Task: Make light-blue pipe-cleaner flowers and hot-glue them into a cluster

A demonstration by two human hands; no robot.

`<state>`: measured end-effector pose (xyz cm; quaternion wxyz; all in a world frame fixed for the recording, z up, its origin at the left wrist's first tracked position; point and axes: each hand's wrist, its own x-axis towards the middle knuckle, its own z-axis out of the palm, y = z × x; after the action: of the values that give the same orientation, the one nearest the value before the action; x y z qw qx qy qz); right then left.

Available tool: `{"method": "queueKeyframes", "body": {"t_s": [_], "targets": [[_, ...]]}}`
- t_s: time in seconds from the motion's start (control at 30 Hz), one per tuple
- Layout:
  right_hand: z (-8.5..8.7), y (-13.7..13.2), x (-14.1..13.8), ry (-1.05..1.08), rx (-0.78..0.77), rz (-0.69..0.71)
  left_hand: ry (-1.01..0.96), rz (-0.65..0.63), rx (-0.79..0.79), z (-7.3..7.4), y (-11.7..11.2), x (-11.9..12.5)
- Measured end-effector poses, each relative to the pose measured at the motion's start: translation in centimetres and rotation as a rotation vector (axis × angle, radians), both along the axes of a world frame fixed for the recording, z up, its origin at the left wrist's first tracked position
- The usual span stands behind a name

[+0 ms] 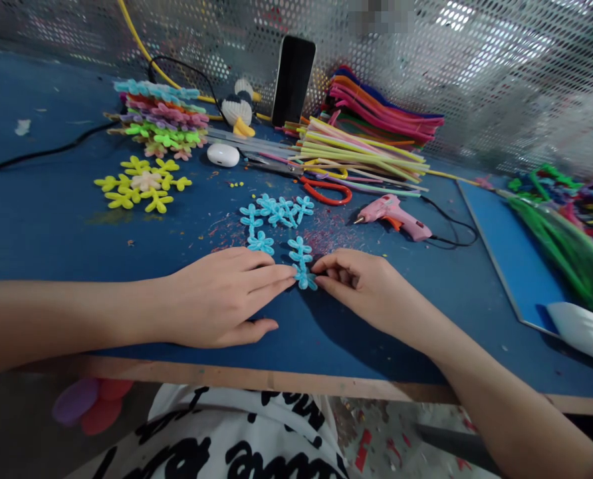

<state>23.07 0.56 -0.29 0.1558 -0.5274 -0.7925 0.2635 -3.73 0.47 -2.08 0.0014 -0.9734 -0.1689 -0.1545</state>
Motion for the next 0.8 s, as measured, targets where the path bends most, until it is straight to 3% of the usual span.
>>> {"method": "queueKeyframes", "body": {"t_s": [0.8], "targets": [[-0.24,-0.17,-0.14,-0.019,-0.003,0.028,0.004,-0.044,-0.047,0.31,0.21,0.00]]}}
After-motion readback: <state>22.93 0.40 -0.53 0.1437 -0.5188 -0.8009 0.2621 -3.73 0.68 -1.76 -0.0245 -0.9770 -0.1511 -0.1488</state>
